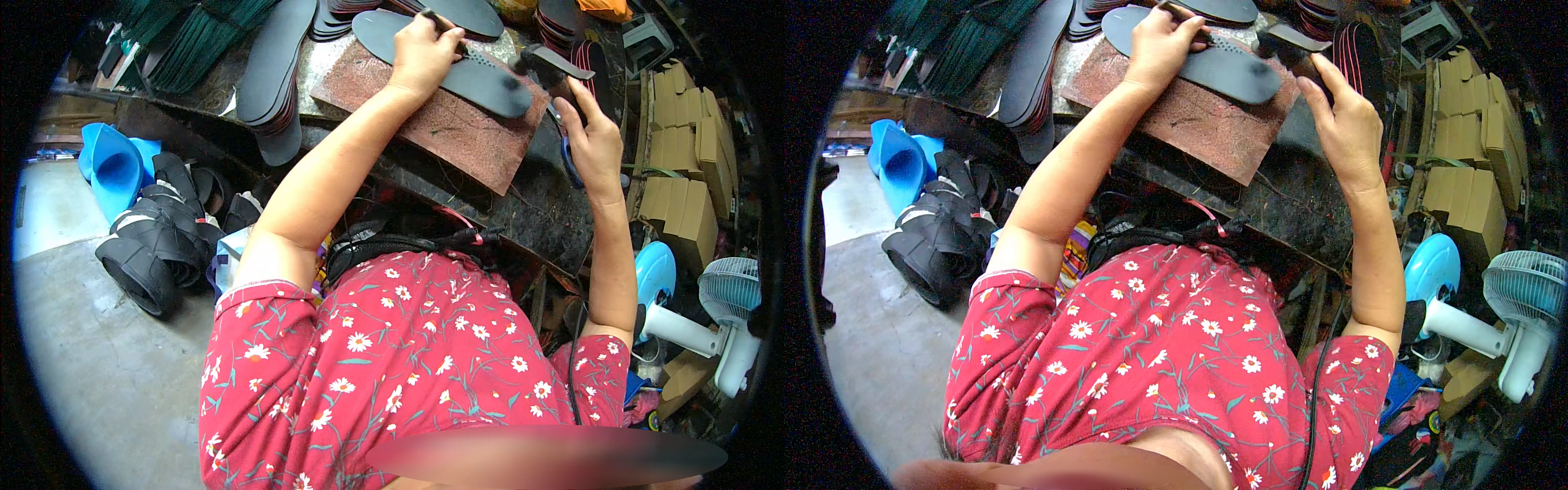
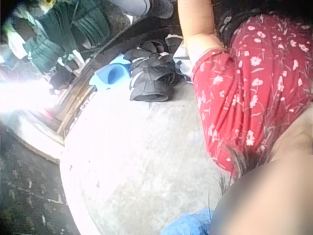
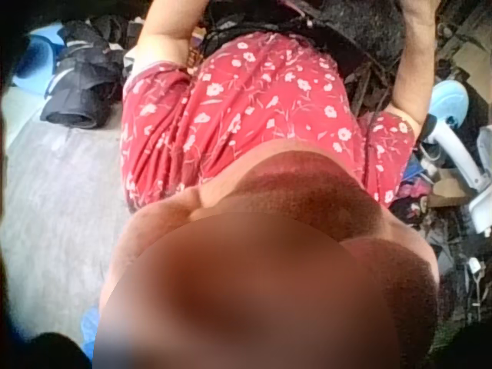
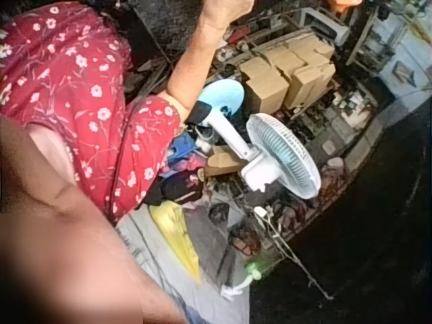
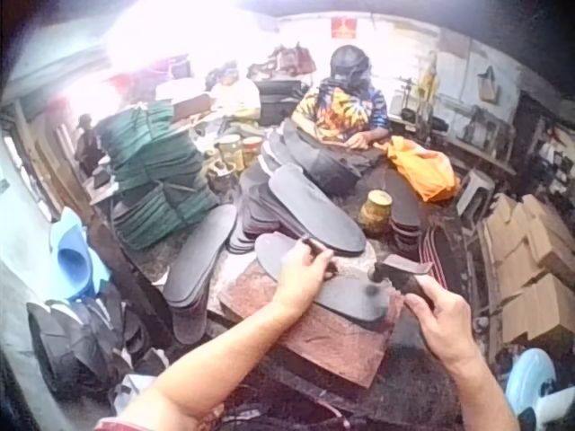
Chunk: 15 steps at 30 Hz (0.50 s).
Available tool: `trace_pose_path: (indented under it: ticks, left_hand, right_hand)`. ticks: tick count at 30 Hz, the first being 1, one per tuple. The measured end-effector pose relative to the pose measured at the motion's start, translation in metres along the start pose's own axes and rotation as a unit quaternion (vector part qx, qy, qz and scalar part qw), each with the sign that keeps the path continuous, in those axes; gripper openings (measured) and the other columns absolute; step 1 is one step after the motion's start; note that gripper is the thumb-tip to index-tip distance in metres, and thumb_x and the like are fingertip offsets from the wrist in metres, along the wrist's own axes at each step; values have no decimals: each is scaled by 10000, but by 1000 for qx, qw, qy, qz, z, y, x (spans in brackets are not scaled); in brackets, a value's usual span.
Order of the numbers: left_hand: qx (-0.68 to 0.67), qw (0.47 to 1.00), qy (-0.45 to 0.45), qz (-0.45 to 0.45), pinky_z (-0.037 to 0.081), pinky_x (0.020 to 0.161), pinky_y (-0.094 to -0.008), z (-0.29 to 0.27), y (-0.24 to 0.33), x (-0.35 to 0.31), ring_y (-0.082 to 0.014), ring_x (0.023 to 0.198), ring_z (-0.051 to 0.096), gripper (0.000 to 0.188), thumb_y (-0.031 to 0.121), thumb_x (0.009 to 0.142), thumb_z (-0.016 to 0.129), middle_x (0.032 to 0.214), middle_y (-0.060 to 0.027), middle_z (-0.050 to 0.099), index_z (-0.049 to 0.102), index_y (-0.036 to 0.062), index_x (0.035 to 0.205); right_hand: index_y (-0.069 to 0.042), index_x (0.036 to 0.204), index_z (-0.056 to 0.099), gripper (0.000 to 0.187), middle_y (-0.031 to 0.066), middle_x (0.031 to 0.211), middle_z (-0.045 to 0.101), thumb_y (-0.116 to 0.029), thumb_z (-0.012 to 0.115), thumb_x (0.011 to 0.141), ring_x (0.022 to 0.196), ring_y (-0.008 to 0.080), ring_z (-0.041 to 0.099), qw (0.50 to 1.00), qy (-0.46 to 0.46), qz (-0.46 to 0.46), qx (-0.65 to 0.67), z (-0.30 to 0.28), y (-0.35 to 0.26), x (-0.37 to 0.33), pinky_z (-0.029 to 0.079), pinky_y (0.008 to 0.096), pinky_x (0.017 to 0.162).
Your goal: The person repeatedly strikes the edges of black shoe insoles with a hammer on a wooden block to shape them. They handle multiple insoles one at a time, repositioning each piece and striking different edges before setting it aside.
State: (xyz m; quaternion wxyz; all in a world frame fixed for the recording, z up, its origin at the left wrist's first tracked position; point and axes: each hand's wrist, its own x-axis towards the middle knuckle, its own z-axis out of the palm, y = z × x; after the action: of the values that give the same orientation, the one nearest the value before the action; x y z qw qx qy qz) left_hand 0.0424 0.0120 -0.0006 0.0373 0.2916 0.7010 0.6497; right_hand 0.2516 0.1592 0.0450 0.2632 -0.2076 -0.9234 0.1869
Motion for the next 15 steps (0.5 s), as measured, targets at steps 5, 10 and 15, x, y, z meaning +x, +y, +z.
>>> trace_pose_path:
  ticks: [5, 10, 15]
  left_hand:
    - [4, 998, -44, 34, 566, 632, -306, -4, -7, 4, -171, 686, 709, 180, 157, 848, 729, 746, -117, 708, 660, -4, 888]
    - [109, 981, -32, 159, 549, 667, -369, 2, 4, -3, -326, 719, 690, 218, 212, 815, 759, 775, -159, 688, 645, 40, 884]
    - [262, 924, -34, 276, 532, 641, -419, 11, 7, -9, -365, 709, 664, 184, 188, 851, 697, 730, -181, 653, 596, 34, 845]
  right_hand:
    - [-109, 1292, 608, 412, 113, 1033, 706, -301, 653, 930, 887, 223, 684, 997, -12, -8, 71, -32, -22, 4, 524, 314, 755]
    - [-45, 1304, 588, 409, 46, 845, 697, -202, 669, 935, 657, 88, 613, 942, 126, -115, 288, -64, -58, 10, 505, 233, 599]
    - [-102, 1285, 591, 406, 191, 1047, 693, -331, 616, 950, 961, 323, 691, 993, -35, -42, 100, -16, -29, 8, 530, 362, 784]
